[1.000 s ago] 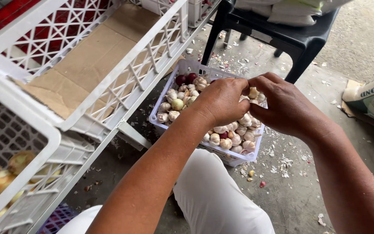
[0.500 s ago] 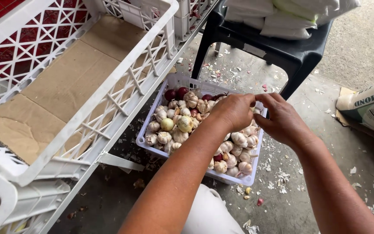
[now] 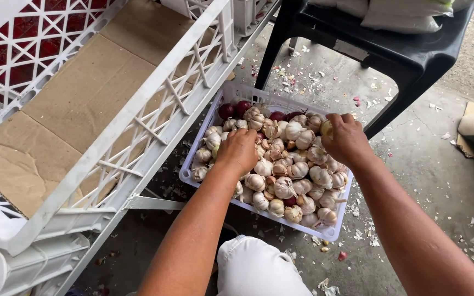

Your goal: The person picks up onions from a purple crate, peels off the dry outer skins by hand, and places the cleaned onions into a white plastic crate. The task involves repetitive peeling and sorting of onions.

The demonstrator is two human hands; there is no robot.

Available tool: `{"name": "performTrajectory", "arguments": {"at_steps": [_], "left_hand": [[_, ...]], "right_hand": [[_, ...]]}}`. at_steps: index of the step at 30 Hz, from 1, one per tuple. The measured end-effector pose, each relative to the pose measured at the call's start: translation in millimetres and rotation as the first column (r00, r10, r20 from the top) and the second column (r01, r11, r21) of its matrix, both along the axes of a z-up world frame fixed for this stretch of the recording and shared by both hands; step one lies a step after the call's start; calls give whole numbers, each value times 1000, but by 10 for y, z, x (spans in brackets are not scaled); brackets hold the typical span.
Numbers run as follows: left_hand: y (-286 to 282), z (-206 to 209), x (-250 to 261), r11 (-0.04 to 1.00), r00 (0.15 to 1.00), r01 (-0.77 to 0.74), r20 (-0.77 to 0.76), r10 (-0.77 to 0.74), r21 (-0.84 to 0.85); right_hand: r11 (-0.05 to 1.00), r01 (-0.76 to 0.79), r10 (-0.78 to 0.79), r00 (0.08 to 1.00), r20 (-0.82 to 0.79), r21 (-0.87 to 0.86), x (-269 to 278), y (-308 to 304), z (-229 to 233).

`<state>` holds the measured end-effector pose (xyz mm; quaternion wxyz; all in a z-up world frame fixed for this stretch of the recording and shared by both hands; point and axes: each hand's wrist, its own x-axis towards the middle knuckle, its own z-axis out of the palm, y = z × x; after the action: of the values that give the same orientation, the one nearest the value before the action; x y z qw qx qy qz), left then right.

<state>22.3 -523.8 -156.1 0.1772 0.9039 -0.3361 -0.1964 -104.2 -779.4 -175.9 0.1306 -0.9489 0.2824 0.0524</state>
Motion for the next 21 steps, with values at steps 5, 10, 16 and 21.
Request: {"name": "performTrajectory", "arguments": {"at_steps": [5, 10, 16, 21], "left_hand": [[-44, -287, -21, 1000, 1000, -9, 5, 9, -8], [-37, -590, -129, 1000, 999, -14, 37, 14, 4], [58, -528, -131, 997, 998, -35, 44, 38, -67], [221, -6, -184, 986, 987, -76, -154, 54, -146]], "right_hand": [[994, -2, -3, 999, -46, -109, 123, 42, 2], [989, 4, -9, 999, -31, -148, 53, -5, -228], [991, 133, -125, 978, 164, -35, -16, -66, -393], [995, 90, -95, 982, 166, 33, -130, 46, -45]]}}
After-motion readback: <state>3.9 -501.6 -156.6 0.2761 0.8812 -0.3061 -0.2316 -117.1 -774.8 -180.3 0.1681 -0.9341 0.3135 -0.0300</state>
